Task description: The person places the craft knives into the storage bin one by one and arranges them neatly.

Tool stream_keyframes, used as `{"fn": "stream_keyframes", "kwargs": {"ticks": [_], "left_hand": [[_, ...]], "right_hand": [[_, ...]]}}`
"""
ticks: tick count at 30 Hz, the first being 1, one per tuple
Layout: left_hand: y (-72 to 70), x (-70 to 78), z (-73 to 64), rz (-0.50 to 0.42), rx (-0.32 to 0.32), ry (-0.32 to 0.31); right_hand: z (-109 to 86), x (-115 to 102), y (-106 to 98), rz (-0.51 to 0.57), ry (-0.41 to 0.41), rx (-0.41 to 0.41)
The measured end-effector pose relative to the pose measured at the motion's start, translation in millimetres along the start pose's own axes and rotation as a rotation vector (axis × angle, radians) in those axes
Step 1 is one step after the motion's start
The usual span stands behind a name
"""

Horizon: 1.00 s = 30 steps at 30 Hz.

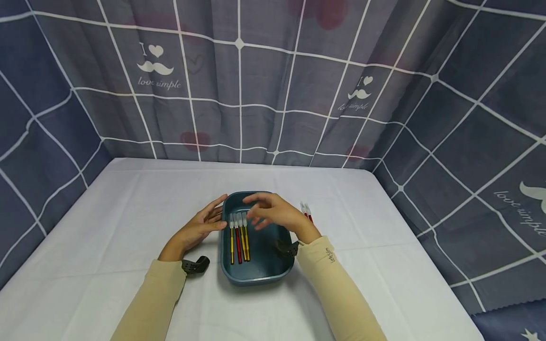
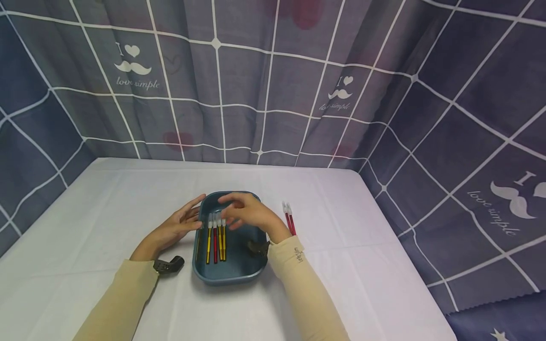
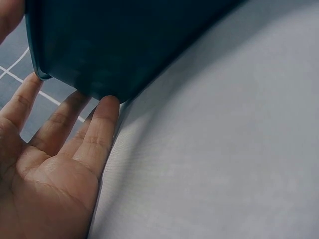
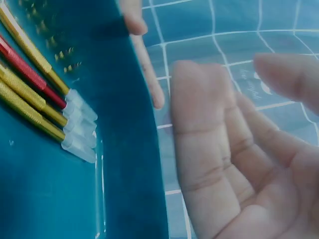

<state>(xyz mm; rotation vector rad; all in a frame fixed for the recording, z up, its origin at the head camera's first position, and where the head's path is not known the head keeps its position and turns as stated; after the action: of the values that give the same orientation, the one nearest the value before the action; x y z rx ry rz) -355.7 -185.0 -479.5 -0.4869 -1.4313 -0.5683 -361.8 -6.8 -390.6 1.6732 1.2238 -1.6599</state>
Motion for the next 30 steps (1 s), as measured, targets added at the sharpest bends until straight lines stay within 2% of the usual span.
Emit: {"fn": "stream_keyframes", "kwargs": {"ticks": [12, 22, 30], "left_hand": [[-1.7, -1.9, -0.1, 0.001, 0.027, 0.000], [-0.9, 0.2, -0.9, 0.011, 0.015, 0.022], [-1.6, -1.9, 0.1, 0.005, 0.026, -0.010]], "right_hand": [[-28.6, -17, -14, 0.115, -0.210, 0.125], [-51.6, -22, -30, 0.049, -0.337, 0.196], [-68.2, -17, -43, -0.009, -0.362, 0.279]]}}
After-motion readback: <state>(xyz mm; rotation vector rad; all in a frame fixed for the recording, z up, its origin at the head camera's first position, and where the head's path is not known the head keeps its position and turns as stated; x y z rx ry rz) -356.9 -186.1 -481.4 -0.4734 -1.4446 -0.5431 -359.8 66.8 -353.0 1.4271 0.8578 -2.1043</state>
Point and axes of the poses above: each hand's wrist, its own z-axis towards the middle knuckle, its own y-axis out of the palm, x = y × z, the point moved 9 cm from there along z, towards the middle knuckle, and after that the axes turned 13 degrees about -x, right-handed, at the moved point
